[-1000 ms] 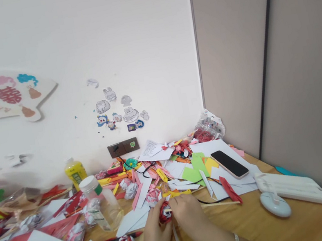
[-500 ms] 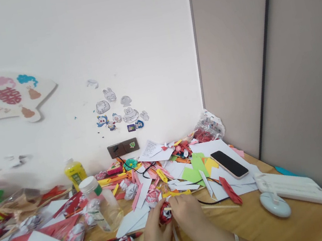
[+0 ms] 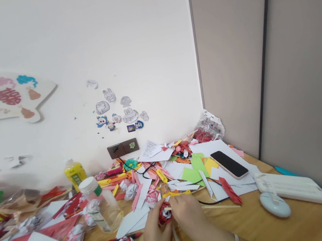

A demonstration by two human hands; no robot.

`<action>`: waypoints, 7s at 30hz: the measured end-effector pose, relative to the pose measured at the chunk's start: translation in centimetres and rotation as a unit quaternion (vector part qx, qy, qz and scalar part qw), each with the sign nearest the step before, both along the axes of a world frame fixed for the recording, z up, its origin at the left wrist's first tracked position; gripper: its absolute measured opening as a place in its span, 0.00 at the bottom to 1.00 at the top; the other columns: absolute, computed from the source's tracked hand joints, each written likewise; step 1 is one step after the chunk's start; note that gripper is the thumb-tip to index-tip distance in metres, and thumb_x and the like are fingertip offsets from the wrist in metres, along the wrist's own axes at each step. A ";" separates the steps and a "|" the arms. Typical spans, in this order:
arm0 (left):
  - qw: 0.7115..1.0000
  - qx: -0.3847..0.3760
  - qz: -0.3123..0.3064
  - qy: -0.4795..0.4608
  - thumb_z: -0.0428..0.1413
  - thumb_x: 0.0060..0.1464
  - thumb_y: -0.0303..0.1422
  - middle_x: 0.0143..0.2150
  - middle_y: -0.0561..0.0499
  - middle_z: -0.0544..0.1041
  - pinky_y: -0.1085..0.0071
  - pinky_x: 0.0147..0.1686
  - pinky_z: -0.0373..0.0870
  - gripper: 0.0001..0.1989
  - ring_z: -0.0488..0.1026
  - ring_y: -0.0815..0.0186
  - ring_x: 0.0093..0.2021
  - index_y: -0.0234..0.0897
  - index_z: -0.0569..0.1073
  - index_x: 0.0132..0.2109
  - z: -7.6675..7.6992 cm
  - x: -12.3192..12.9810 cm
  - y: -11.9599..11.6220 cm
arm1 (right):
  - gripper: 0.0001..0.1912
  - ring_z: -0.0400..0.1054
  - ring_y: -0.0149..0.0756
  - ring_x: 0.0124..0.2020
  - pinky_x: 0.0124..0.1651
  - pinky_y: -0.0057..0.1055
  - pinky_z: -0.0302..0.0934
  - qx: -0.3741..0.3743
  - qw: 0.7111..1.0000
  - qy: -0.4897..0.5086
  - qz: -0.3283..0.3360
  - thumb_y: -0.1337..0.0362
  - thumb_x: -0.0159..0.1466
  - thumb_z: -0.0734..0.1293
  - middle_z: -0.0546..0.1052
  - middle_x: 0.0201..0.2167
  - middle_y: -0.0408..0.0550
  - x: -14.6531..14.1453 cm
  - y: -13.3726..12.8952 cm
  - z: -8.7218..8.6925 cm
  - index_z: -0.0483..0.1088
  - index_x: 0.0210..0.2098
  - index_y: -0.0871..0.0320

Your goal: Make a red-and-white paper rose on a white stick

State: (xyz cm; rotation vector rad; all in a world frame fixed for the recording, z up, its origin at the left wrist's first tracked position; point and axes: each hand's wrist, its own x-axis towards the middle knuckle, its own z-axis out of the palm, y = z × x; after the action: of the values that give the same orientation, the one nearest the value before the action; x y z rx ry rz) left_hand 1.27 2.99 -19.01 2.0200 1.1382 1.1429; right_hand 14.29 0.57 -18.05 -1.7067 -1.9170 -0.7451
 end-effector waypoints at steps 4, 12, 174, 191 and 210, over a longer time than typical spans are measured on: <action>1.000 -0.002 -0.003 0.008 0.52 0.44 0.28 0.50 0.42 0.75 0.56 0.53 0.65 0.24 0.70 0.55 0.52 0.35 0.70 0.51 0.1 0.1 -0.1 | 0.10 0.70 0.39 0.21 0.21 0.30 0.54 -0.010 1.000 -0.010 -0.002 0.80 0.56 0.62 0.75 0.21 0.47 -0.1 0.1 -0.4 0.65 0.27 0.60; 1.000 0.002 0.002 0.003 0.53 0.44 0.29 0.50 0.43 0.75 0.55 0.53 0.64 0.24 0.70 0.54 0.52 0.36 0.70 0.51 -0.2 0.0 0.2 | 0.07 0.70 0.39 0.23 0.23 0.30 0.55 -0.018 1.000 0.024 -0.004 0.77 0.57 0.64 0.75 0.22 0.47 0.0 -0.2 0.2 0.65 0.28 0.59; 0.971 0.211 0.053 0.103 0.59 0.44 0.32 0.40 0.44 0.79 0.56 0.39 0.71 0.19 0.75 0.53 0.40 0.39 0.73 0.46 0.3 -0.6 0.3 | 0.05 0.68 0.35 0.26 0.28 0.29 0.48 0.034 0.988 0.118 0.095 0.67 0.63 0.63 0.75 0.26 0.42 1.4 -0.3 1.1 0.66 0.30 0.57; 0.974 0.203 0.047 0.093 0.57 0.47 0.33 0.41 0.45 0.79 0.56 0.40 0.71 0.17 0.75 0.54 0.41 0.40 0.73 0.46 0.7 -0.6 -0.2 | 0.12 0.67 0.35 0.24 0.27 0.29 0.48 0.052 0.988 0.113 0.096 0.63 0.67 0.59 0.74 0.24 0.43 1.3 -0.2 0.9 0.66 0.28 0.58; 0.969 0.220 0.055 0.097 0.58 0.45 0.34 0.40 0.44 0.79 0.57 0.39 0.72 0.17 0.75 0.54 0.39 0.40 0.74 0.46 0.4 -0.5 0.0 | 0.09 0.69 0.36 0.25 0.26 0.30 0.51 0.051 0.992 0.081 0.080 0.68 0.65 0.61 0.74 0.23 0.44 1.2 -0.2 0.6 0.67 0.28 0.58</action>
State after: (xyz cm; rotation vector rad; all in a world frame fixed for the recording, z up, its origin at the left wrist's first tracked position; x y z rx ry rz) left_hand 0.74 3.02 -18.57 2.4767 1.1829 1.3729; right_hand 15.52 0.38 -17.45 -1.4845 -1.8456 -0.6143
